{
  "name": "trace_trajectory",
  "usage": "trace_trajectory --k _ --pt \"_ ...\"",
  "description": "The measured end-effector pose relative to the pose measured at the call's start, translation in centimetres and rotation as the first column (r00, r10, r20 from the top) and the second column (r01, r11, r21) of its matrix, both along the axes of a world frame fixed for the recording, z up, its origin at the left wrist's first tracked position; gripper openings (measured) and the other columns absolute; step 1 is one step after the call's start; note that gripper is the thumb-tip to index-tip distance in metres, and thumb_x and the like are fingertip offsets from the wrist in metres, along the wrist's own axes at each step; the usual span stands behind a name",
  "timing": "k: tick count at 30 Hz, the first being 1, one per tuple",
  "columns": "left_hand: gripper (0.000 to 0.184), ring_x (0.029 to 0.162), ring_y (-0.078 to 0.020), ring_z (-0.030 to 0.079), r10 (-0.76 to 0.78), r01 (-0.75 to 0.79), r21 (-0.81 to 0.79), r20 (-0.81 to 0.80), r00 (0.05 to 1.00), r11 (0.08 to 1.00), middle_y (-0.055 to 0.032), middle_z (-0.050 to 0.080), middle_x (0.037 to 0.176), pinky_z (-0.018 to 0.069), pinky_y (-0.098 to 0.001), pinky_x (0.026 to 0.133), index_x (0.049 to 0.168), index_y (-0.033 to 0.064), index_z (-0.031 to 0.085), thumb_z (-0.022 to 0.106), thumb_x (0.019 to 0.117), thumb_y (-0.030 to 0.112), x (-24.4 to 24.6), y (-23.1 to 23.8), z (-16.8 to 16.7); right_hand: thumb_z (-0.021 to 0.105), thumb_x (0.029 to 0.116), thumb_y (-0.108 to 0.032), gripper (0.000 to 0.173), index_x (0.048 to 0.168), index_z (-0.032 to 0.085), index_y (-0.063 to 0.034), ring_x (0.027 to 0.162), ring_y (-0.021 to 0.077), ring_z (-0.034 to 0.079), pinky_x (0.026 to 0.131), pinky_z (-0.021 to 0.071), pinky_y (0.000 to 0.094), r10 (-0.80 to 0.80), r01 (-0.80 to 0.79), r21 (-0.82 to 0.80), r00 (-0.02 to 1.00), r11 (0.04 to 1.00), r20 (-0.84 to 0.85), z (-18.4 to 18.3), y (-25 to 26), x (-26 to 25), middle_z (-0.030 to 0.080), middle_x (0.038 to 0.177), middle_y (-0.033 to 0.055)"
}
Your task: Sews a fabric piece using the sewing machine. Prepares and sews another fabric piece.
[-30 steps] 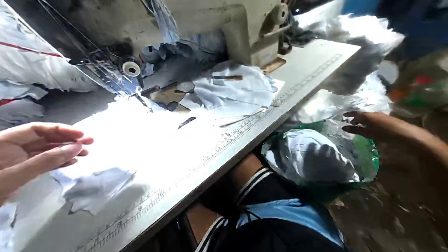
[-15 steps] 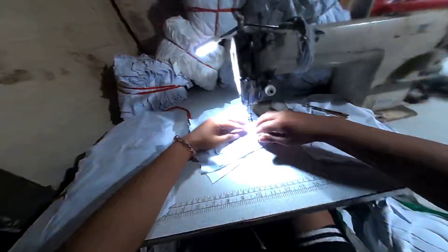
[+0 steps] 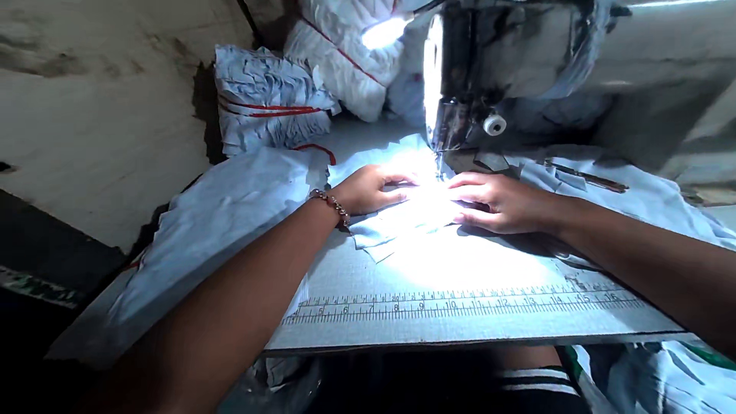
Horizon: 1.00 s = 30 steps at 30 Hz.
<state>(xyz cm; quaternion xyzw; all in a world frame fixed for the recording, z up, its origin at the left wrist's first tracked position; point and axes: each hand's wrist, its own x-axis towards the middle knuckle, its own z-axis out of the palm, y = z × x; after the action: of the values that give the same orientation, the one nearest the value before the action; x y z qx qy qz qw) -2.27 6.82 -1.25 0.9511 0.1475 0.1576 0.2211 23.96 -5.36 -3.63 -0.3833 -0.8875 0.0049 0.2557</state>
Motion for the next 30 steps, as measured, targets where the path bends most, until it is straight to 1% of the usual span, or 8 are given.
trace_trajectory --k 3,6,14,17,21,24,27,30 --pt "0.025 0.129 -0.0259 0.06 0.067 -0.066 0.019 -0.042 0.997 0.998 -0.015 0.067 0.132 0.0439 -0.0437 0.11 0.118 0.0004 0.073 0.057 0.1019 0.011 0.3 -0.8 0.5 0.057 0.0963 -0.039 0.04 0.111 0.075 -0.006 0.108 0.0204 0.067 0.093 0.0556 0.0389 -0.038 0.034 0.082 0.998 0.996 0.05 0.1 -0.7 -1.0 0.07 0.115 0.0087" --pt "0.027 0.132 -0.0298 0.058 0.115 -0.109 0.064 -0.089 0.989 0.992 -0.0161 0.065 0.136 0.0421 -0.0475 0.112 0.118 -0.0003 0.074 0.055 0.104 0.013 0.5 -1.8 1.3 0.055 0.098 -0.042 0.043 0.118 0.073 -0.0085 0.11 0.0187 0.065 0.095 0.0529 0.0348 0.059 -0.068 0.191 0.997 0.979 0.052 -0.2 -0.9 -2.5 0.071 0.115 0.0074" --pt "0.04 0.117 -0.037 0.059 0.163 -0.088 0.292 -0.245 0.956 0.952 -0.0135 0.062 0.138 0.0484 -0.055 0.092 0.103 0.0069 0.079 0.048 0.1035 0.032 -0.2 -2.7 2.0 0.057 0.0953 -0.044 0.039 0.104 0.076 -0.0103 0.111 0.0171 0.066 0.094 0.0555 0.0377 -0.004 0.001 0.069 0.999 0.998 0.041 -0.4 -0.8 -1.6 0.071 0.115 0.0046" --pt "0.041 0.12 -0.0317 0.059 0.049 -0.02 0.357 -0.073 0.996 0.934 -0.0074 0.065 0.133 0.0497 -0.0583 0.093 0.108 0.0168 0.08 0.052 0.0973 0.044 -0.8 -1.9 0.0 0.063 0.096 -0.036 0.034 0.104 0.077 -0.0064 0.107 0.0182 0.068 0.09 0.0575 0.0368 -0.038 0.038 0.029 0.999 0.999 0.01 0.0 -1.1 -2.0 0.072 0.114 0.0076" --pt "0.034 0.118 -0.0123 0.063 -0.102 0.056 0.327 0.125 0.987 0.943 0.0009 0.069 0.122 0.0543 -0.0369 0.097 0.106 0.0201 0.079 0.058 0.0927 0.044 -0.3 -0.4 -2.0 0.063 0.1005 -0.03 0.034 0.105 0.075 0.0007 0.112 0.0257 0.066 0.095 0.0545 0.0427 -0.106 0.105 -0.119 0.994 0.987 -0.005 0.5 -1.1 -2.2 0.069 0.12 0.0156" --pt "0.034 0.104 -0.0199 0.069 -0.075 0.014 0.329 0.172 0.982 0.944 -0.0084 0.071 0.112 0.0585 -0.0409 0.087 0.099 0.0103 0.077 0.06 0.0932 0.039 -0.2 0.3 -2.7 0.066 0.0979 -0.03 0.035 0.104 0.073 0.0039 0.112 0.0323 0.067 0.095 0.0536 0.0458 -0.008 0.007 -0.028 1.0 1.0 -0.024 0.4 -1.4 -3.1 0.07 0.114 0.0208" --pt "0.036 0.104 -0.0268 0.069 -0.046 -0.013 0.328 0.173 0.984 0.944 -0.0141 0.071 0.11 0.0561 -0.0466 0.088 0.099 0.0069 0.074 0.059 0.0958 0.04 -0.1 0.9 -3.0 0.064 0.0997 -0.031 0.039 0.113 0.071 0.0046 0.11 0.0355 0.067 0.094 0.0526 0.0495 0.06 -0.06 -0.049 0.998 0.997 -0.009 0.5 -1.7 -4.2 0.07 0.112 0.022" --pt "0.038 0.104 -0.0266 0.07 -0.013 -0.041 0.319 0.164 0.986 0.947 -0.0121 0.073 0.109 0.0559 -0.0479 0.088 0.098 0.0069 0.077 0.057 0.0964 0.039 0.0 1.2 -3.0 0.063 0.0998 -0.029 0.036 0.101 0.071 0.0069 0.106 0.0343 0.067 0.091 0.0522 0.0468 0.053 -0.054 -0.064 0.998 0.996 -0.024 0.4 -1.1 -3.7 0.07 0.106 0.0218"
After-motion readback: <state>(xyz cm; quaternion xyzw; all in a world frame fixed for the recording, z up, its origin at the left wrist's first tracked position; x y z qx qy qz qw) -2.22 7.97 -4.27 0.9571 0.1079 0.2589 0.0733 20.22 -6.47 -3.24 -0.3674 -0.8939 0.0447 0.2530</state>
